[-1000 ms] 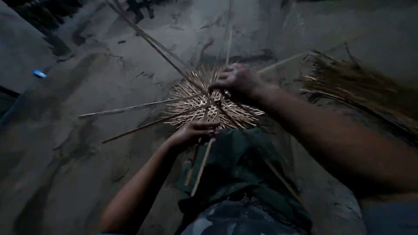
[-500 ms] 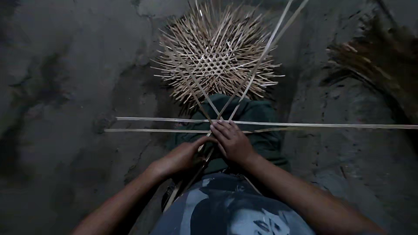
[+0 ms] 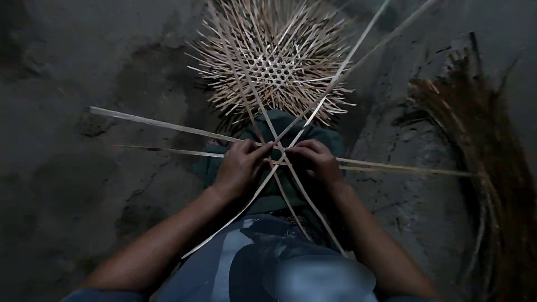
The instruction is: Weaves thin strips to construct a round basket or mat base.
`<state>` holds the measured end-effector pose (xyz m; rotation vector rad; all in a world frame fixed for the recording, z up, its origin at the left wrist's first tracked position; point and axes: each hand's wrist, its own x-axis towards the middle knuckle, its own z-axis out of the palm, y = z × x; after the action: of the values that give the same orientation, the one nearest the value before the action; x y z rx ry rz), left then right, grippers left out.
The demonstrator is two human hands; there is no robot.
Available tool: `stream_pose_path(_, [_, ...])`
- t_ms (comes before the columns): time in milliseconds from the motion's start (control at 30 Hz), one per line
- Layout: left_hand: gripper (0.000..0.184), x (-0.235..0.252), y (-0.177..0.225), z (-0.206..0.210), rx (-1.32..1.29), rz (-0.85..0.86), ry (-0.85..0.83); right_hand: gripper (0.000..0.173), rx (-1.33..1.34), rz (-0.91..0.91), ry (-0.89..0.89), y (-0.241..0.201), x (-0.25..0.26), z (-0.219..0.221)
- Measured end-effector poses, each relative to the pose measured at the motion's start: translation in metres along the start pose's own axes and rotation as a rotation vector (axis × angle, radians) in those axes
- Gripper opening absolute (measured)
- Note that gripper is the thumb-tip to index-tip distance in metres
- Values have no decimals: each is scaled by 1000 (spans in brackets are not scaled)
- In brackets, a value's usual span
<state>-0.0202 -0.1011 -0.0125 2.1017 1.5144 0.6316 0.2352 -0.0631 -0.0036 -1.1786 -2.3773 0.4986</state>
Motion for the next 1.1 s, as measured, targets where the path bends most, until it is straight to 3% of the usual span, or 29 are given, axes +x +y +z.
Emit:
stream_pose_path(300, [39, -7, 18, 7, 38, -29, 55, 25, 141, -143, 8, 23, -2, -5])
stream_pose_path(500, [39, -13, 27, 4, 65, -42, 68, 27, 77, -185, 51, 22, -5, -6])
stream_pose_path(633, [39, -17, 30, 7, 114, -62, 100, 27, -14, -64, 20, -6, -9, -9])
stream_pose_path(733, [39, -18, 31, 6, 115, -85, 118, 41, -82, 4, 39, -22, -13, 0])
stream_pose_path(933, [41, -16, 26, 4, 96, -80, 89, 40, -73, -49, 216, -7, -19, 30])
stream_pose_path(1100, [41, -13, 21, 6, 81, -99, 68, 40, -45, -28, 187, -4, -16, 29])
